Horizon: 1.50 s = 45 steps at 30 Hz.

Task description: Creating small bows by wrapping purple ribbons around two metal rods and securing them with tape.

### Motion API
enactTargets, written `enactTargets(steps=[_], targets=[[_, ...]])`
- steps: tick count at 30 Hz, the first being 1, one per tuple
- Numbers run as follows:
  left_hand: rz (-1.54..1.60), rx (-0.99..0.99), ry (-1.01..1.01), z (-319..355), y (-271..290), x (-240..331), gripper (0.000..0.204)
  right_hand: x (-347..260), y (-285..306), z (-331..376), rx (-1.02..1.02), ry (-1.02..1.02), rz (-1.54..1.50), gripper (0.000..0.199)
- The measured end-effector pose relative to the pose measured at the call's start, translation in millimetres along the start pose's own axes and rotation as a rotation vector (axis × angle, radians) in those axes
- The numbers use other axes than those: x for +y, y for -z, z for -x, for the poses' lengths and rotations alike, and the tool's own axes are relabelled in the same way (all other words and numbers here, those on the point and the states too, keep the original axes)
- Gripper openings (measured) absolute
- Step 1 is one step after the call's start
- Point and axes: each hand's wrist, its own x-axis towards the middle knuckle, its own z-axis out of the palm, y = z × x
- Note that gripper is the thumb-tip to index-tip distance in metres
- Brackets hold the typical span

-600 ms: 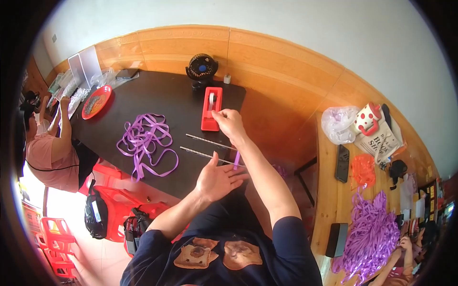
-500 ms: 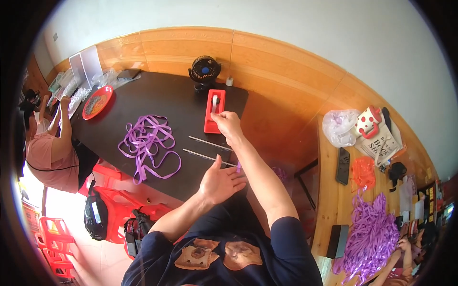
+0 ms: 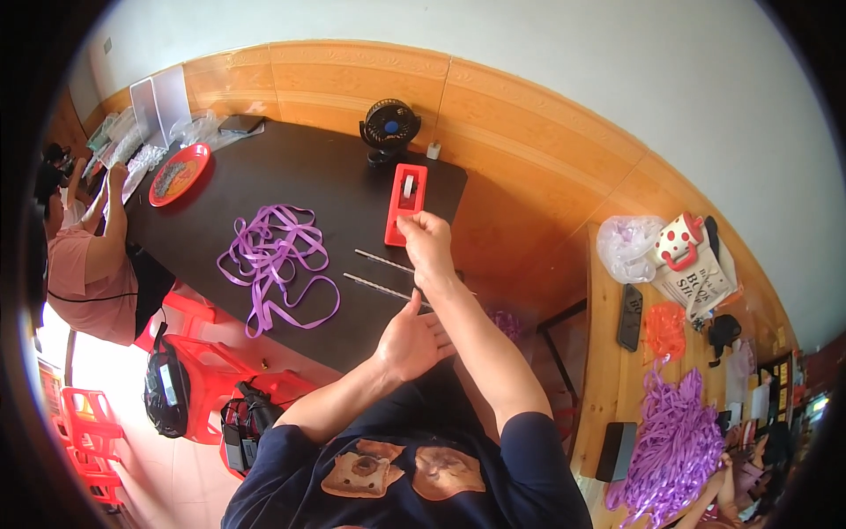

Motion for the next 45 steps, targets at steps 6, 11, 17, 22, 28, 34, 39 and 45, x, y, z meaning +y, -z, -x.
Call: enactTargets(steps=[6,11,17,22,28,34,39,45], targets=[[-0.013,-0.024,-0.013,-1.3,-0.8,-2.7,0.077,55.4,26.2,-11.0,0.130,0.222,0.462,0.015],[-0.019,0.024,-0.016,-0.6,-1.0,-3.6,0.078,51.4,32.6,-14.5,0.165,0.236,0.628,0.014],[-0.068,0.079,0.010,-7.9,3.3,-1.2,0.081,36.6,80.1,-14.5,-0.152,0.233,0.567,0.009],[-0.126,0.043,0.005,-4.0,0.9,-1.2,0.081,-34.1,128.8,13.3,-0.527,-0.046,0.395,0.012],[-0.131,0.057,0.004,-3.4,0.9,-2.1,0.081,-11.9,153.7,24.5,-0.654,-0.142,0.528,0.015],[-0.147,0.047,0.014,-2.7,-2.1,-2.4,0.080,3.3,156.9,21.9,-0.724,-0.110,0.550,0.014],[-0.153,0.057,0.005,-2.8,-2.1,-2.1,0.080,7.7,157.0,21.0,-0.726,-0.066,0.578,0.013],[-0.155,0.054,0.012,-4.0,-1.3,-1.8,0.082,14.7,151.5,27.9,-0.575,0.039,0.707,0.012]])
